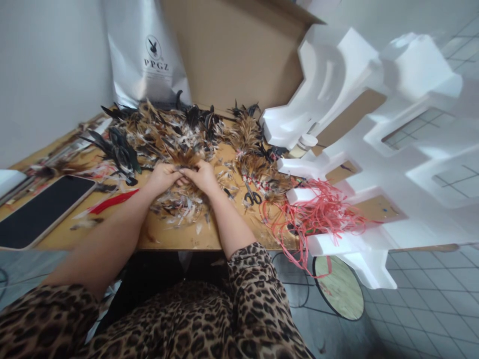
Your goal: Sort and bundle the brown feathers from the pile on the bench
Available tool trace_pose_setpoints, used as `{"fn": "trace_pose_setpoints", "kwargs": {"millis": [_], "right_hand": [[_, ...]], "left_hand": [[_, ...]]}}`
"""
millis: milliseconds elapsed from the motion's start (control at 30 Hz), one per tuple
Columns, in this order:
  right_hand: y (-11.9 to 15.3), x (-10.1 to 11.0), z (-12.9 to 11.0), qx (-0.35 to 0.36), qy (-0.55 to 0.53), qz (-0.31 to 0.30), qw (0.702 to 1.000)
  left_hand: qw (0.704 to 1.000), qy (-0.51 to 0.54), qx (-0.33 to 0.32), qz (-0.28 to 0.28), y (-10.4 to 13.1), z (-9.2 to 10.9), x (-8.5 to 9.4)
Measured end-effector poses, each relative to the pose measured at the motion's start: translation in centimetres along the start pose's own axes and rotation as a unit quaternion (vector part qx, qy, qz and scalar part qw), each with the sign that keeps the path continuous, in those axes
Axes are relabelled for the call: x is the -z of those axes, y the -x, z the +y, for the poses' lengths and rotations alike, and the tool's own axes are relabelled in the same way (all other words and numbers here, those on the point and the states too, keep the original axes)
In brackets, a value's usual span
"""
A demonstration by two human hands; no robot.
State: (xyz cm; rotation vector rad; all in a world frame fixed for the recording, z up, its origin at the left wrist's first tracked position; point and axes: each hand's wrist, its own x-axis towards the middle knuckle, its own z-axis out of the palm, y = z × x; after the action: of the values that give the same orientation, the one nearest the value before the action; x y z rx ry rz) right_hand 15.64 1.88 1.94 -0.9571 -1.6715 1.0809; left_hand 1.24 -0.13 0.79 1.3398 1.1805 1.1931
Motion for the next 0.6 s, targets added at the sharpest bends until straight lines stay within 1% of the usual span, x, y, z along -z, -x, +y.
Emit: {"fn": "trace_pose_setpoints", "kwargs": {"millis": [167,367,600], "right_hand": [[0.02,-0.35,0.38,0.013,0.004,0.032,0.999],[-0.14,-0.04,0.26,0.026,0.019,0.028,0.999],[-0.06,0.40,-0.07,0.021,0.017,0.020,0.999]], "left_hand": [[1.000,0.002,-0.015,-0.011,0.14,0.02,-0.22],[1.000,0.026,0.008,-0.005,0.12,0.07,-0.36],[0.999,0.036,0.009,-0.030,0.26,0.27,-0.13]]}}
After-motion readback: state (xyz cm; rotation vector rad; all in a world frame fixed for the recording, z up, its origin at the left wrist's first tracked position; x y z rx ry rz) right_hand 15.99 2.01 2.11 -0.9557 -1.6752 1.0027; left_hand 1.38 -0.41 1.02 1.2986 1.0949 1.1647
